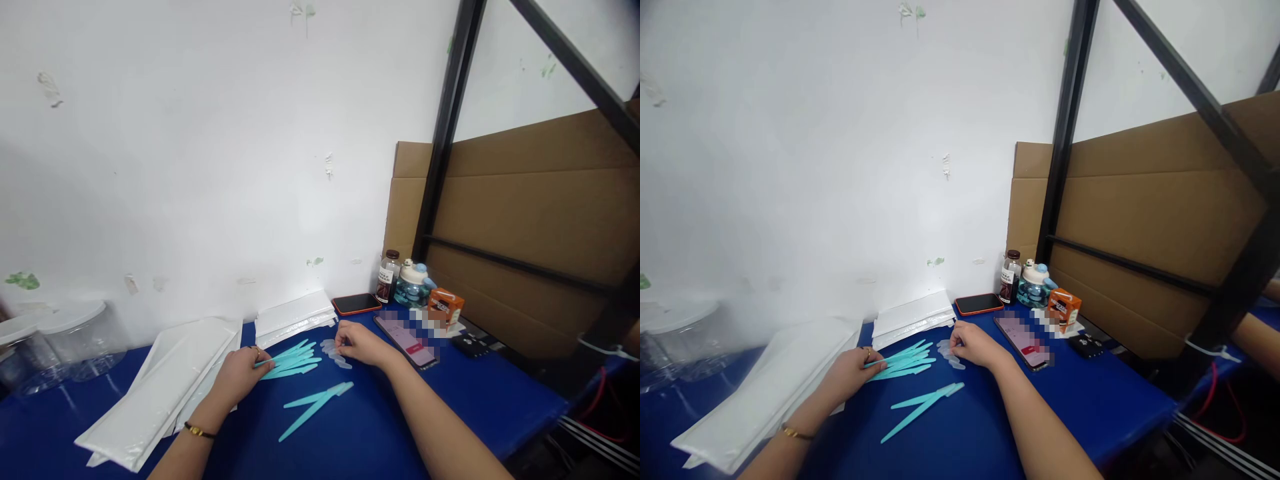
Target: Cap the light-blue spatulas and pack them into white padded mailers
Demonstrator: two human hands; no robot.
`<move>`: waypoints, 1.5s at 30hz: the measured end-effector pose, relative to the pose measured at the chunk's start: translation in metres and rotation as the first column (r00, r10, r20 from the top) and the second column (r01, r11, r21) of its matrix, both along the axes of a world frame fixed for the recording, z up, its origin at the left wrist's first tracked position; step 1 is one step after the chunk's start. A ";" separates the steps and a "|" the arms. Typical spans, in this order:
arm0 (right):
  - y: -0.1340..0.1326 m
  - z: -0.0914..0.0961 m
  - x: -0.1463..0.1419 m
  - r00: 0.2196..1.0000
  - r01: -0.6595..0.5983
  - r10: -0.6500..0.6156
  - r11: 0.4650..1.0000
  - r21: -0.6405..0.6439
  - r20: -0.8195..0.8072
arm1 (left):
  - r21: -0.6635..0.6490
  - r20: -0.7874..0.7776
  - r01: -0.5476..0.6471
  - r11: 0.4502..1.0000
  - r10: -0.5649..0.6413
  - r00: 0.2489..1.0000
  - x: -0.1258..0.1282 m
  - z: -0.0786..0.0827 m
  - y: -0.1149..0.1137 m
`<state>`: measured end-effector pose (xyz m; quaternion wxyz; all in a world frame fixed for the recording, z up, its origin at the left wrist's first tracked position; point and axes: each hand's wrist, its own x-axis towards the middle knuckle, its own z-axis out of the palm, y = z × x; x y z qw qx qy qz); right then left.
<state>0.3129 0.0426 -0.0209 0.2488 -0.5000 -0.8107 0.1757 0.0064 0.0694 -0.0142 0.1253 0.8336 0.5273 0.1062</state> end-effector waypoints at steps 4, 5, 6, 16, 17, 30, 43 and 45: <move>-0.004 0.004 -0.003 1.000 0.005 -0.006 1.000 -0.013 -0.024 | 0.022 0.022 0.024 0.999 -0.024 0.999 0.002 -0.004 -0.001; -0.007 0.005 -0.005 0.999 -0.026 0.025 0.999 -0.036 -0.034 | 0.029 0.026 0.024 0.999 -0.025 0.999 0.003 -0.004 -0.002; -0.009 0.007 -0.006 0.997 -0.072 0.070 0.995 -0.070 -0.037 | 0.038 0.031 0.020 0.999 -0.022 0.999 0.005 -0.003 -0.003; -0.014 0.000 -0.024 0.974 -0.227 0.220 0.959 -0.168 -0.058 | -0.070 0.108 0.249 0.966 -0.241 0.964 0.038 0.011 -0.039; -0.014 0.001 -0.023 0.977 -0.209 0.199 0.966 -0.154 -0.079 | -0.068 0.094 0.272 0.960 -0.265 0.960 0.039 0.011 -0.040; -0.009 0.001 -0.026 0.976 -0.030 0.015 0.998 -0.062 -0.218 | 0.070 0.078 0.174 0.982 -0.180 0.981 0.035 0.016 -0.031; 0.002 -0.004 -0.006 0.988 0.086 -0.091 0.995 -0.048 -0.128 | -0.044 0.082 0.102 0.994 -0.098 0.992 0.013 0.007 -0.013; 0.001 -0.002 -0.006 0.991 0.089 -0.091 0.996 -0.018 -0.101 | -0.059 0.078 0.086 0.995 -0.081 0.994 0.010 0.002 -0.010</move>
